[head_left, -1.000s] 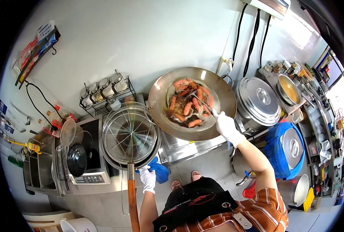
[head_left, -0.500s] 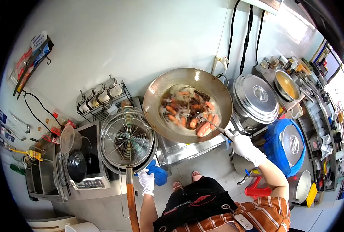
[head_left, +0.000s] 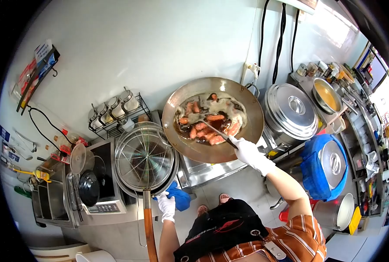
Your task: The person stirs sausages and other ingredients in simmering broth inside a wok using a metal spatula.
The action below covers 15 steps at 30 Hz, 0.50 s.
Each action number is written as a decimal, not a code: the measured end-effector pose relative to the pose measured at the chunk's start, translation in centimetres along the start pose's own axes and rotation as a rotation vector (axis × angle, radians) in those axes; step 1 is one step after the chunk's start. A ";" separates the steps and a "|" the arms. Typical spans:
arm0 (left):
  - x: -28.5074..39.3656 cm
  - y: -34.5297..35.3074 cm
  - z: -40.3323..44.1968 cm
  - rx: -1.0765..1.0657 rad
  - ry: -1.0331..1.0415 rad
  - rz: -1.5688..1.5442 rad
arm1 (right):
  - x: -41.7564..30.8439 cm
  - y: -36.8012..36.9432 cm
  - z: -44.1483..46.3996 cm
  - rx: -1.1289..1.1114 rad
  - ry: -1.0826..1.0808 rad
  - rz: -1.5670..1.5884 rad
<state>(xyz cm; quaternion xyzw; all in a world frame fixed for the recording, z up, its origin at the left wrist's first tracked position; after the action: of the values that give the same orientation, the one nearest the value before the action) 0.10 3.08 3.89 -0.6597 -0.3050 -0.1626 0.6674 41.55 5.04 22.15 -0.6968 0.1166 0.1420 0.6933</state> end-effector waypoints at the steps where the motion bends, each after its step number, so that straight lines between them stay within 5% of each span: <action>1: 0.0 0.0 0.0 0.032 0.035 0.014 | 0.1 0.1 0.7 0.040 -0.012 -0.021; 7: -0.1 0.1 0.1 0.031 0.053 0.027 | 2.1 0.3 2.4 0.166 -0.045 -0.232; 15: -0.1 0.2 0.1 0.028 0.011 0.029 | 3.5 -3.1 -2.0 0.045 -0.024 -0.428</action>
<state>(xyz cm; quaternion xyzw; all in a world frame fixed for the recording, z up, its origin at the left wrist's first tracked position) 0.18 3.16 3.68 -0.6537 -0.2940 -0.1521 0.6805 46.02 3.16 23.78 -0.6882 -0.0389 -0.0029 0.7244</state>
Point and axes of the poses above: each hand's wrist, its own z-axis towards the middle knuckle, its own y-axis out of the palm, x = y × z, the point moved 4 cm from there along z, towards the middle knuckle, and after that the axes turned 7 degrees about -y, right-handed, at the moved point
